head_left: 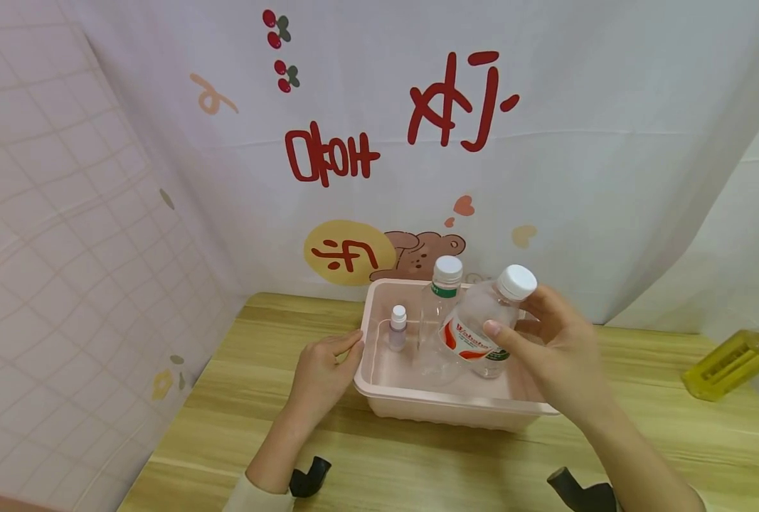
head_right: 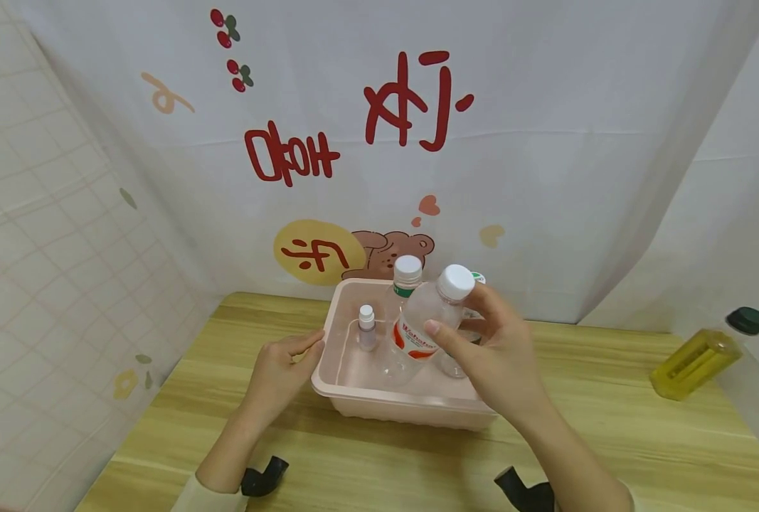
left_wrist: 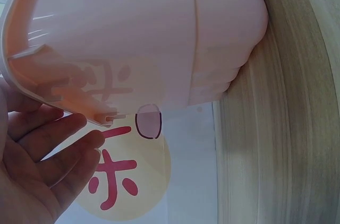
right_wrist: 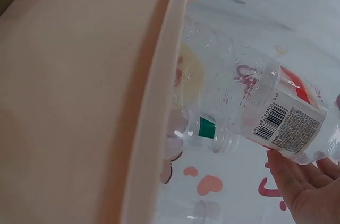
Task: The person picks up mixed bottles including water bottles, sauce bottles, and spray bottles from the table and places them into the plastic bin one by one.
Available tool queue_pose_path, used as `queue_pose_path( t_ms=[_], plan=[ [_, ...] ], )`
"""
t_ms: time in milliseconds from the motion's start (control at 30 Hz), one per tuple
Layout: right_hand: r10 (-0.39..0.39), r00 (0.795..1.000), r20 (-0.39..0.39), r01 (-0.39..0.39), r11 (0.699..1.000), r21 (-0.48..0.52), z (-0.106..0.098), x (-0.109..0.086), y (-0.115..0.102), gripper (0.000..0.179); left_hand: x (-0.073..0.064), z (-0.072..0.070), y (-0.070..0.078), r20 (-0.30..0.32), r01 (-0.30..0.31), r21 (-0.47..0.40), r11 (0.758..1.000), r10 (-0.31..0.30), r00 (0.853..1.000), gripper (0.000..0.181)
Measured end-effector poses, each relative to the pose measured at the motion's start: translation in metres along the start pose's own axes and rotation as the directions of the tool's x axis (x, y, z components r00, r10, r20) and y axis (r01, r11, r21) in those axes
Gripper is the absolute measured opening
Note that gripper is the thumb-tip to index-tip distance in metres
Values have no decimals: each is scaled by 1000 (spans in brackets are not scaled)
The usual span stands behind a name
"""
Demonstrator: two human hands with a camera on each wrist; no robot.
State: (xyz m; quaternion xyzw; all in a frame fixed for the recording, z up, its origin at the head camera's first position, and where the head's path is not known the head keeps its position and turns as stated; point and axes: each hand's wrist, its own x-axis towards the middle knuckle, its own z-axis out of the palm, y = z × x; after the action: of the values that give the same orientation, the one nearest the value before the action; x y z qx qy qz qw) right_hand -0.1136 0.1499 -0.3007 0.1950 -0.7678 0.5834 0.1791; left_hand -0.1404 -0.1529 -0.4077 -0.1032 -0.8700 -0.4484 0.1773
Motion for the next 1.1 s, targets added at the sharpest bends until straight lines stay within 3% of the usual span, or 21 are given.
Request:
queue_pose_path(
  t_ms=[167,433,667,833,1100],
  plan=[
    [47,998,40,-47,999,0,10,-1,6,53,0,0,0,-1,0,-2,1000,0,1000,28],
    [27,998,52,-23,997,-77,25,-2,22,52,0,0,-1,-2,4,-6,1000,-4,1000,28],
    [33,998,60,-28,996,-80,39,-3,32,52,0,1,-1,-7,9,-2,1000,-9,1000,28],
    [105,991,88,-98,991,-89,46,-4,38,54,0,0,-1,-4,15,-11,1000,-15,1000,28],
    [265,953,145,-259,964,-58,54,-3,48,56,1,0,-1,-1,20,-10,1000,-20,1000,28]
  ],
)
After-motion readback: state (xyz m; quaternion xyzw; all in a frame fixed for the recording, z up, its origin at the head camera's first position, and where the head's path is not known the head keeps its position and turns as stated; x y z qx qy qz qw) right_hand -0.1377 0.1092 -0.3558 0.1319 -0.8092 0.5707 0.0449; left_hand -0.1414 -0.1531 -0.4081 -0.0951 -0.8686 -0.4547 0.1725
